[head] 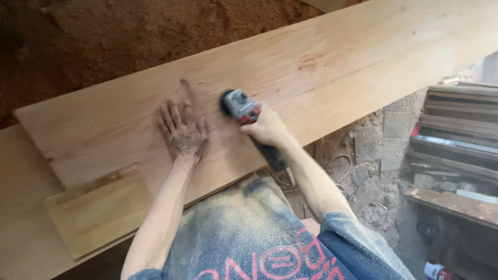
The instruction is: The person sands a large wooden plank using a handheld orbital sander, moving the tool back and forth along the surface. The person also sands a smaller wooden piece placed on top of the plank. The camera remains in a first-person view throughout the task.
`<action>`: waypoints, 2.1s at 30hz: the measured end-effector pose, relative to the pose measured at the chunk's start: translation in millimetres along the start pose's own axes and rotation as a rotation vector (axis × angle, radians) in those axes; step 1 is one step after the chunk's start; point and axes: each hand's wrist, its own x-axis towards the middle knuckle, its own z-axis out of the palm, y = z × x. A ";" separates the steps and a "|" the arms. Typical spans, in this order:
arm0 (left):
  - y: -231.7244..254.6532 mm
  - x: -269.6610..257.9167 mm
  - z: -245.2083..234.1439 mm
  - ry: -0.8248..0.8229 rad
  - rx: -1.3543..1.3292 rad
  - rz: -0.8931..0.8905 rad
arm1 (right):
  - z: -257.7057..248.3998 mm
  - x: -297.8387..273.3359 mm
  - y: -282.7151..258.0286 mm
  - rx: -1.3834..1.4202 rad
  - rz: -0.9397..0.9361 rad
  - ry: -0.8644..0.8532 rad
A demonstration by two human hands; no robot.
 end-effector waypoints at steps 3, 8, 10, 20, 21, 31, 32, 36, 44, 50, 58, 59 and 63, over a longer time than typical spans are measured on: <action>32.8 8.9 14.5 -0.049 0.012 -0.010 | -45.6 24.7 51.6 0.026 0.090 -0.006; 102.0 33.7 54.4 -0.108 0.095 -0.044 | -119.5 66.7 140.9 0.149 0.048 0.063; 122.8 48.3 61.7 -0.135 0.117 -0.078 | -150.4 82.2 172.4 0.202 0.069 0.071; 142.1 61.6 62.6 -0.185 0.151 -0.171 | -210.5 107.5 228.3 0.300 -0.009 0.104; 141.0 59.3 63.8 -0.177 0.148 -0.167 | -202.9 100.2 223.8 0.277 -0.015 0.110; 133.2 61.8 57.1 -0.203 0.063 -0.096 | -103.6 14.2 129.2 -0.024 0.104 -0.129; 133.1 63.7 56.5 -0.201 0.051 -0.077 | -96.0 9.1 120.0 -0.037 0.105 -0.149; 133.7 66.6 57.4 -0.183 0.065 -0.061 | -90.5 -6.3 122.6 -0.027 0.144 -0.122; 137.7 66.0 53.2 -0.244 0.045 -0.105 | -147.7 39.8 242.6 0.398 0.192 0.265; 137.2 64.8 60.4 -0.153 0.104 -0.058 | -195.0 64.0 277.5 0.523 0.252 0.309; 128.2 52.6 81.7 0.186 -0.078 0.014 | -131.1 92.9 153.3 0.220 0.035 0.129; 126.7 52.6 83.7 0.257 -0.130 0.024 | -122.2 92.7 134.7 0.177 0.021 0.102; 122.2 52.5 87.9 0.403 -0.193 0.019 | -95.0 87.6 68.2 0.035 -0.044 -0.015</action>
